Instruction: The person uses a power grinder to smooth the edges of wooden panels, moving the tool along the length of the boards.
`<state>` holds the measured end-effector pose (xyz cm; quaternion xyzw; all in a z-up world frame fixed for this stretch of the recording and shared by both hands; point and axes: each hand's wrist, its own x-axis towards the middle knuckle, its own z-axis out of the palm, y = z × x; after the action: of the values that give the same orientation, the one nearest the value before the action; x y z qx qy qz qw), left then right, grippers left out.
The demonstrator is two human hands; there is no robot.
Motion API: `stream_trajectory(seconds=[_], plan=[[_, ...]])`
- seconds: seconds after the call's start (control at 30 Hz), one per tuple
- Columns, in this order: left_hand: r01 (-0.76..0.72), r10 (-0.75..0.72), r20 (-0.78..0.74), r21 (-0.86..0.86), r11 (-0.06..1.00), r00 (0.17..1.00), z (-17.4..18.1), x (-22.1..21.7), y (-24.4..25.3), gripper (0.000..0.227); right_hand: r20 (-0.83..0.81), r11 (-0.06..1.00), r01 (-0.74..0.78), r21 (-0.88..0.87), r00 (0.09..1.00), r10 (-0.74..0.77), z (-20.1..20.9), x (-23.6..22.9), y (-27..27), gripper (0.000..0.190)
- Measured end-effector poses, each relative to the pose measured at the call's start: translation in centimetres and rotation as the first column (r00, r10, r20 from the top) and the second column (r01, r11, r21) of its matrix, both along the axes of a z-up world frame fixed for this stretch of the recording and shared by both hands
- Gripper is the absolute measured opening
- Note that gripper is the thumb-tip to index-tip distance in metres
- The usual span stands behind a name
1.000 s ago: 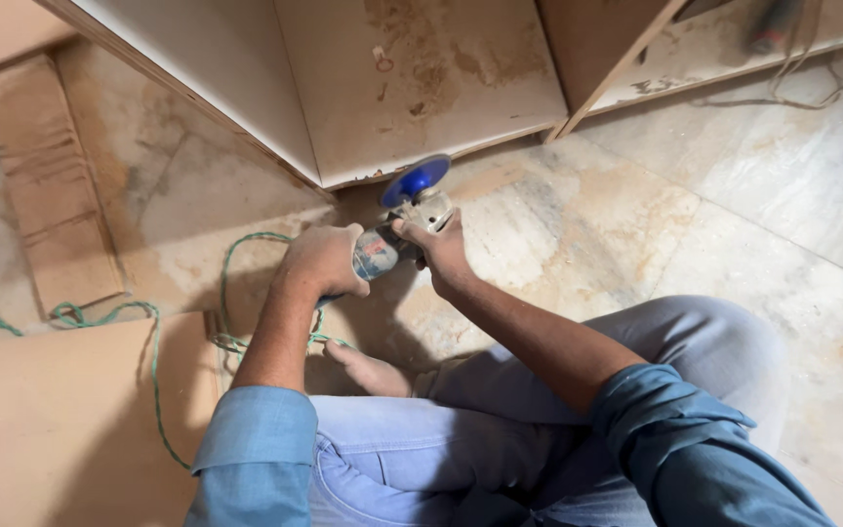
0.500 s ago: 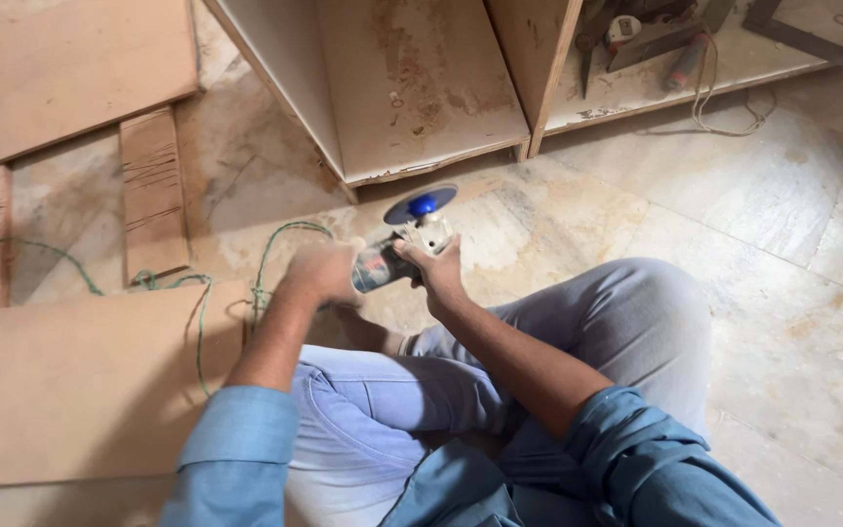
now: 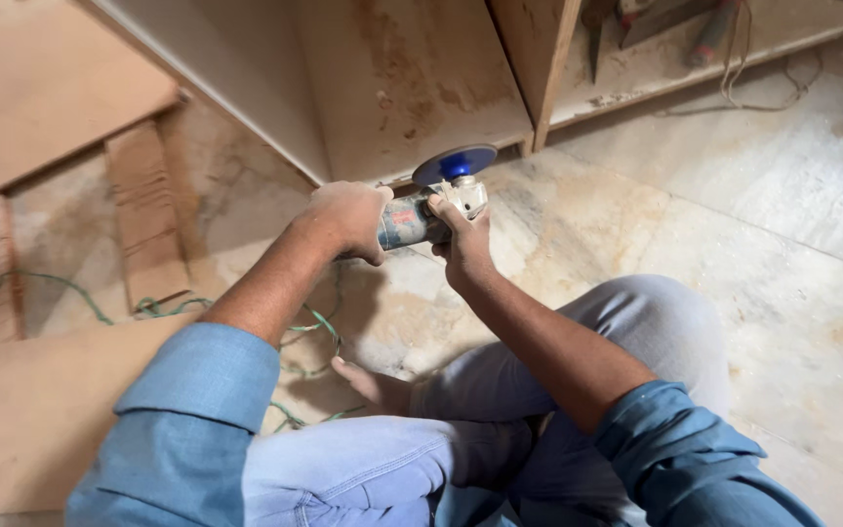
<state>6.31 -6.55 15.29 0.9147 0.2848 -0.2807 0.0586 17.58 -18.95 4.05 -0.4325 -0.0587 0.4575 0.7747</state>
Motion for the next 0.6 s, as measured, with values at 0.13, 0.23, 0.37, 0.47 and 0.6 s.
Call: stream_trajectory(seconds=[0.13,0.23,0.37,0.47,0.6], plan=[[0.029,-0.027,0.023,-0.088,0.996,0.999,-2.4,-0.2,2.4,0.068,-0.061,0.999,-0.039,-0.027,0.997,0.037,-3.2,-1.0,1.3,0.029],[-0.07,0.075,0.03,-0.148,0.987,0.997,-1.8,-4.0,3.7,0.068,0.011,0.992,-0.099,-0.083,0.995,0.1,-3.3,-4.0,3.1,0.027],[-0.213,0.21,-0.036,-0.158,0.964,0.977,-2.0,-7.6,3.6,0.062,-0.03,0.98,-0.134,-0.146,0.991,0.131,-3.3,-6.9,3.8,0.033],[-0.205,0.207,-0.008,-0.185,0.961,0.978,-5.4,-8.5,3.7,0.061,0.016,0.964,-0.123,-0.235,0.991,0.13,-5.2,-7.1,4.5,0.036],[-0.195,0.225,0.129,-0.211,0.958,0.966,-10.2,-8.3,3.4,0.067,0.127,0.969,-0.074,-0.236,0.986,0.106,-7.7,-5.6,3.6,0.038]])
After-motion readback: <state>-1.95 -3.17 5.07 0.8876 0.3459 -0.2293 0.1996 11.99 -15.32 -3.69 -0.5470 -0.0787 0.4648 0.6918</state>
